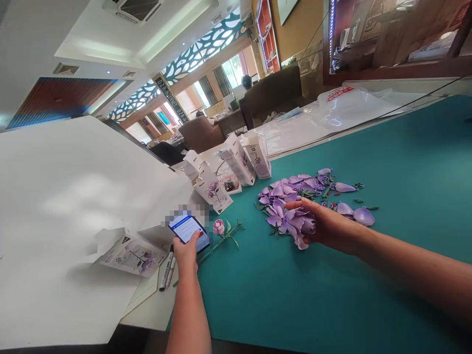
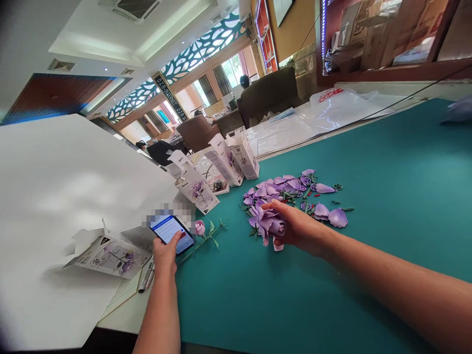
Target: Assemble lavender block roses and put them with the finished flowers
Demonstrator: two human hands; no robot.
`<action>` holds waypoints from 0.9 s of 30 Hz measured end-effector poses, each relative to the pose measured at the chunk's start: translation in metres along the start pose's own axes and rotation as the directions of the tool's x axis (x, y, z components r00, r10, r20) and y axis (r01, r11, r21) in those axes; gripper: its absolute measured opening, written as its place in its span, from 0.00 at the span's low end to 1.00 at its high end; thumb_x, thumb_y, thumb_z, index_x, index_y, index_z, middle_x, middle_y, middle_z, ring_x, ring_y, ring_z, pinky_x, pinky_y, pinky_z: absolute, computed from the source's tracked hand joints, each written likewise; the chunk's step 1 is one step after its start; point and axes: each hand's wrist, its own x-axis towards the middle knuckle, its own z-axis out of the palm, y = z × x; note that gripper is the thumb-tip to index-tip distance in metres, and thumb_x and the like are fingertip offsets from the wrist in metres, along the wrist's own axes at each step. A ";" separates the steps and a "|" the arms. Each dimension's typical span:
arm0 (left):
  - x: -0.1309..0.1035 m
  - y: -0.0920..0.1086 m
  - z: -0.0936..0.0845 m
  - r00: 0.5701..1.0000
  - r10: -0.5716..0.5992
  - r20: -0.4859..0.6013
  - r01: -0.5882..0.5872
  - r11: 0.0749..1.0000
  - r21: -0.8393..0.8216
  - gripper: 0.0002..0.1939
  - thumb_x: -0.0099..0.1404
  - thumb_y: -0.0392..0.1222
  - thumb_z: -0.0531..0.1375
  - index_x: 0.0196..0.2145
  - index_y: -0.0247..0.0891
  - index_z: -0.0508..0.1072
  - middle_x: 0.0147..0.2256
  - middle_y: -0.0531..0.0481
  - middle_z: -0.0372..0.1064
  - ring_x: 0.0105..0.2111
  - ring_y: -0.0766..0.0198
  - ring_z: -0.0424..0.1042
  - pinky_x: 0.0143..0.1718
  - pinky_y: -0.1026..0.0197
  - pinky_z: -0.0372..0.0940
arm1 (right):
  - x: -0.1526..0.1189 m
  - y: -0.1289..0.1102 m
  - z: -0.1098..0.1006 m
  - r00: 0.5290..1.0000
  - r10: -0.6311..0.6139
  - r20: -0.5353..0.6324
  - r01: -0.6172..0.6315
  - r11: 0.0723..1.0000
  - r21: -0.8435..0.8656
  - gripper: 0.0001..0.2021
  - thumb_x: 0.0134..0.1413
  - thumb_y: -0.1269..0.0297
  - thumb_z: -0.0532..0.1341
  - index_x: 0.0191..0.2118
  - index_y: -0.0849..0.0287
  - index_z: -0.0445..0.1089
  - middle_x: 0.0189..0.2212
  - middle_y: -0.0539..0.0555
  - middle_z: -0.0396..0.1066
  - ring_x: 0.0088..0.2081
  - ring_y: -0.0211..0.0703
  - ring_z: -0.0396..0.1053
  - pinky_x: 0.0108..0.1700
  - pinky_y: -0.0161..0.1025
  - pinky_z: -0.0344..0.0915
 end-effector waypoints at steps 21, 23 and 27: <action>-0.006 0.007 -0.005 0.991 -0.133 0.031 0.133 0.894 -0.428 0.18 0.65 0.47 0.56 0.49 0.36 0.67 0.47 0.44 0.68 0.41 0.59 0.71 0.40 0.50 0.68 | 0.003 0.002 -0.002 0.999 0.007 -0.033 -0.007 1.000 -0.021 0.17 0.57 0.50 0.55 0.46 0.54 0.67 0.26 0.51 0.67 0.23 0.39 0.65 0.24 0.36 0.65; -0.007 0.007 -0.005 0.990 -0.134 0.033 0.135 0.890 -0.435 0.18 0.65 0.47 0.56 0.49 0.36 0.67 0.46 0.44 0.68 0.41 0.59 0.71 0.40 0.50 0.68 | 0.003 0.001 -0.001 0.999 0.009 -0.037 -0.010 1.000 -0.014 0.16 0.57 0.50 0.55 0.45 0.54 0.67 0.27 0.50 0.67 0.23 0.39 0.65 0.24 0.36 0.65; -0.007 0.008 -0.006 0.990 -0.135 0.039 0.139 0.888 -0.438 0.17 0.65 0.47 0.56 0.49 0.36 0.68 0.46 0.45 0.68 0.40 0.59 0.71 0.40 0.51 0.68 | 0.001 0.000 0.001 0.999 0.015 -0.051 -0.016 1.000 -0.008 0.16 0.57 0.51 0.56 0.46 0.54 0.67 0.26 0.50 0.66 0.23 0.38 0.64 0.24 0.36 0.65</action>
